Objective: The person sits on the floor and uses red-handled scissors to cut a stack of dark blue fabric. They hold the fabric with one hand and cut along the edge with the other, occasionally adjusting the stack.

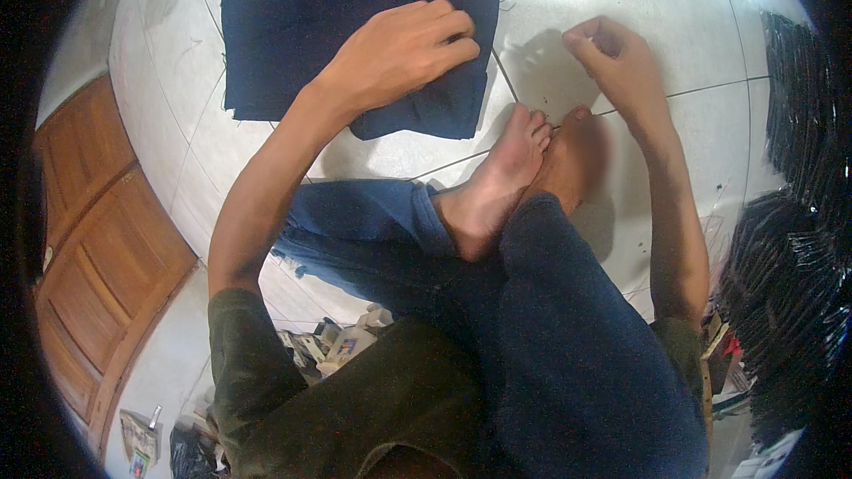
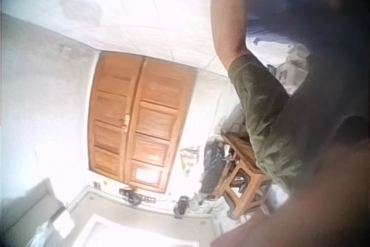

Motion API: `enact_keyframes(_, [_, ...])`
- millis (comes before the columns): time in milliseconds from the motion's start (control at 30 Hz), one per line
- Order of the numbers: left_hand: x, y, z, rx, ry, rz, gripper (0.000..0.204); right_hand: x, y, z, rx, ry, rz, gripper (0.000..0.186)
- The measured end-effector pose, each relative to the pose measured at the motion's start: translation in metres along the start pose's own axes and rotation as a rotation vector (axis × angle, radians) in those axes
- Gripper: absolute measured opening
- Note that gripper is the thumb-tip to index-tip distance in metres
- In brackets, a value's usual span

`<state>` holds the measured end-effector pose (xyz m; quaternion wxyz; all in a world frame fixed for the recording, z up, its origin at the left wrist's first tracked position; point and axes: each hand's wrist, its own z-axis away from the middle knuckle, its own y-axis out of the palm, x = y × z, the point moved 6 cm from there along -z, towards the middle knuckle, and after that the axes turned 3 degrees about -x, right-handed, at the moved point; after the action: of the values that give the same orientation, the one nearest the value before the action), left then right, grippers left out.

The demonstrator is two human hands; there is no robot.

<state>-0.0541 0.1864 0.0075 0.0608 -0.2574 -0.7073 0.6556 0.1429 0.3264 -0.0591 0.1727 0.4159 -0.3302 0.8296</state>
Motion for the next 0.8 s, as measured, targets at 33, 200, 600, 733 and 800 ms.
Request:
enact_keyframes(33, [0.001,-0.004,0.001,-0.020,-0.025,-0.035,0.027,-0.002,0.004,0.006,-0.003,-0.009,-0.057,0.031])
enact_keyframes(200, [-0.002,-0.002,-0.005,0.010,-0.258,-0.066,0.019,-0.002,0.032,0.026,0.049,0.026,-0.090,0.026])
enact_keyframes(600, [0.008,0.003,0.003,-0.194,-0.222,0.101,0.016,0.026,0.067,0.044,0.054,-0.070,0.125,0.031])
enact_keyframes(733, [0.008,0.004,0.003,-0.208,-0.226,0.111,0.017,0.030,0.071,0.042,0.060,-0.040,0.190,0.032])
enact_keyframes(800, [0.008,0.005,0.003,-0.212,-0.222,0.108,0.017,0.027,0.073,0.041,0.030,-0.065,0.155,0.032])
